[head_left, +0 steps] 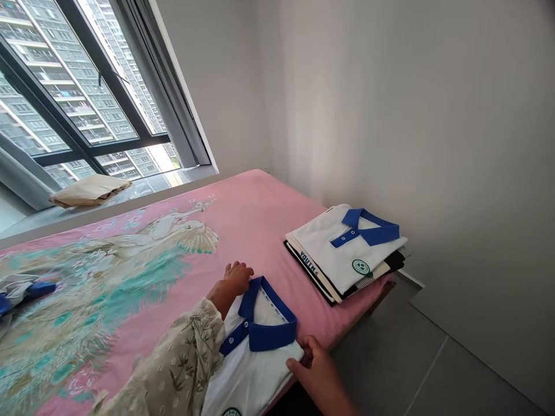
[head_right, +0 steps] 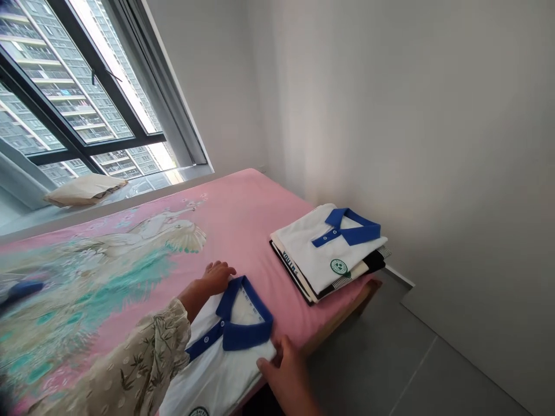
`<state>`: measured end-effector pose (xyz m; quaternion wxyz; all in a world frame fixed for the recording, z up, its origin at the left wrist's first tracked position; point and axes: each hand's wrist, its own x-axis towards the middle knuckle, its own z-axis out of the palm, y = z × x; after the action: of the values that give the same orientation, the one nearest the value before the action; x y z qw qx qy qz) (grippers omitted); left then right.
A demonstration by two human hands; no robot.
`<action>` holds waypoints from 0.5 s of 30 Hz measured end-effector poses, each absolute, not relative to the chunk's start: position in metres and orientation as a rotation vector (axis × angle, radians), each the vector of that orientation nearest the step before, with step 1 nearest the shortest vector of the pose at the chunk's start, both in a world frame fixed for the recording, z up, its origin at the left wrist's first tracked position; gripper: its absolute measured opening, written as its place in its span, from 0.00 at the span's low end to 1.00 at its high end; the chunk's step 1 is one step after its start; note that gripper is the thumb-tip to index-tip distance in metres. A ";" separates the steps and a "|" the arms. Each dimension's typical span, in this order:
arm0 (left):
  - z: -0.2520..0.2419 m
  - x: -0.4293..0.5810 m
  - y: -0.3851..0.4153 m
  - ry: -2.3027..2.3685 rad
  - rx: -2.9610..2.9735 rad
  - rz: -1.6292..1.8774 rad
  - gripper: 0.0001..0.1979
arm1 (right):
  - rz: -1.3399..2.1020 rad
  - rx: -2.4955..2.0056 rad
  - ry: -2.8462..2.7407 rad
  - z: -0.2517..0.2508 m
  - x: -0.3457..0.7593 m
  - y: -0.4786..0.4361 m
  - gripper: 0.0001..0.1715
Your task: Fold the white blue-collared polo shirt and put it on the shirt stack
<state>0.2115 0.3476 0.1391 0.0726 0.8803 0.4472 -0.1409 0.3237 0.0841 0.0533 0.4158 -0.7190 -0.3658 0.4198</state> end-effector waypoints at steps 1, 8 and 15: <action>0.141 0.212 0.350 1.334 2.653 -0.433 0.12 | 1.046 -1.839 -0.922 0.054 0.324 0.083 0.15; 0.154 0.202 0.358 1.321 2.582 -0.353 0.09 | 0.917 -1.749 -0.962 0.058 0.320 0.075 0.13; 0.167 0.174 0.349 1.316 2.372 -0.202 0.07 | 0.803 -1.940 -0.895 0.065 0.317 0.080 0.21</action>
<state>0.1741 0.3487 0.1669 0.2090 0.8528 0.4731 -0.0725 0.3170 0.0801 0.0647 0.4166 -0.7726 -0.3567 0.3199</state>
